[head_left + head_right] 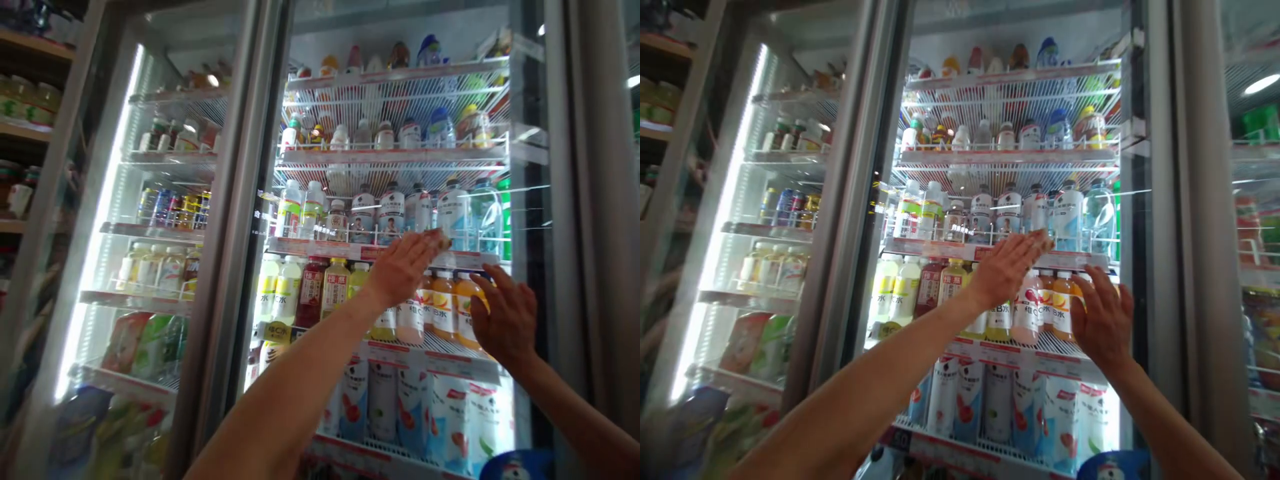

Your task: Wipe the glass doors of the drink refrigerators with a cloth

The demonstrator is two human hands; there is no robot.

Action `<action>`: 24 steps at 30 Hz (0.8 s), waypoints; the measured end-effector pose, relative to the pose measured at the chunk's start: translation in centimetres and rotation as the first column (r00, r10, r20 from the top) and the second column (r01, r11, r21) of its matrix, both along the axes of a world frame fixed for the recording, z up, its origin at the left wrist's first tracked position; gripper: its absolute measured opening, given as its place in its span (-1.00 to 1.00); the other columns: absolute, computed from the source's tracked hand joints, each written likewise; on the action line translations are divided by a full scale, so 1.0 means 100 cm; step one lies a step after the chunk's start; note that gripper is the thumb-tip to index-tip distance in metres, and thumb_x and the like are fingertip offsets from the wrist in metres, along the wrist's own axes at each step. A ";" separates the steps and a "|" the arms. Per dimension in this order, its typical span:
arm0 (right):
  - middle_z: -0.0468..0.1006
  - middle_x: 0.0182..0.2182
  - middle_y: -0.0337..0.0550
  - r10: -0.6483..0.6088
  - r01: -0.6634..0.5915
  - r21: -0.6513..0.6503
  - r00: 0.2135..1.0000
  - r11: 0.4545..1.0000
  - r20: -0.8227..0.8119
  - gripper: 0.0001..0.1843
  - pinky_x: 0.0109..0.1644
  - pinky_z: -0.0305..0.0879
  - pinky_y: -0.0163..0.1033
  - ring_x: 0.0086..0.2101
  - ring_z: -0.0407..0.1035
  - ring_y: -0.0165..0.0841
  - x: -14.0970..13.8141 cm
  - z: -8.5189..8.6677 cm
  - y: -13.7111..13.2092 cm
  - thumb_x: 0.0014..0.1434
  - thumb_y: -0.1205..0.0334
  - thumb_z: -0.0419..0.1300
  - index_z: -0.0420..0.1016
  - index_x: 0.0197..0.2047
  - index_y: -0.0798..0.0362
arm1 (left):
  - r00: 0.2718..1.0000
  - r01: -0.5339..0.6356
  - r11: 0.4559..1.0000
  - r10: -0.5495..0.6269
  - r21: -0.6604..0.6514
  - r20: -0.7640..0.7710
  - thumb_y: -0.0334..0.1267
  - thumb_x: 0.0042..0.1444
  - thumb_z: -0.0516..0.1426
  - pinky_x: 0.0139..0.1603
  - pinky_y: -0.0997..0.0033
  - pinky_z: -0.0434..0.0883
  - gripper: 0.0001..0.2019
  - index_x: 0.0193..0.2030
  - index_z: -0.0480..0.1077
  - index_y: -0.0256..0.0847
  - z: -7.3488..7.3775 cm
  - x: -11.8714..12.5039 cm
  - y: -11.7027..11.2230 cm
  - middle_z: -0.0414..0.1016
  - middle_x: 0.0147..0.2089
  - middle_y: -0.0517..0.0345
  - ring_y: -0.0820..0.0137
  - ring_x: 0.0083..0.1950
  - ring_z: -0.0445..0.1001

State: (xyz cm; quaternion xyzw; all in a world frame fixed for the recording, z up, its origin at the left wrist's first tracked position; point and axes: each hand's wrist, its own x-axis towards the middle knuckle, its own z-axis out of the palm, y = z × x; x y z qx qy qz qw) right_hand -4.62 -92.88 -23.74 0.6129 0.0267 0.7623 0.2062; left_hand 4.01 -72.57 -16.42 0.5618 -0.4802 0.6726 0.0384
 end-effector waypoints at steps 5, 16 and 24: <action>0.32 0.14 0.05 -0.015 0.016 0.026 0.999 1.000 -0.033 -0.60 0.25 -0.05 -0.01 0.16 0.18 -0.20 0.000 -0.002 -0.001 0.20 0.21 -0.05 0.25 0.10 0.04 | 0.942 -0.048 0.848 -0.137 -0.529 -0.306 -0.36 0.17 -0.16 0.33 -0.04 0.03 -0.50 0.27 0.09 -0.34 0.039 0.031 0.047 0.11 0.32 -0.04 0.15 0.36 0.00; 0.30 0.15 0.07 -0.015 0.014 -0.014 0.998 1.000 -0.062 -0.61 0.23 0.00 -0.03 0.18 0.16 -0.21 -0.003 -0.003 -0.003 0.18 0.29 -0.02 0.26 0.09 0.09 | 0.974 -0.002 0.949 -0.070 -0.315 -0.217 -0.38 0.18 -0.15 0.36 0.09 0.02 -0.51 0.26 0.12 -0.24 0.033 0.026 0.046 0.06 0.35 0.07 0.24 0.38 -0.04; 0.32 0.14 0.06 -0.010 0.010 -0.011 1.000 1.000 -0.026 -0.61 0.23 0.02 -0.03 0.17 0.18 -0.20 -0.002 -0.004 -0.002 0.18 0.27 -0.02 0.27 0.08 0.10 | 0.973 0.006 0.982 -0.049 -0.187 -0.228 -0.37 0.17 -0.18 0.38 0.15 -0.04 -0.44 0.35 -0.10 -0.28 0.018 0.012 0.024 0.00 0.37 0.05 0.30 0.40 -0.11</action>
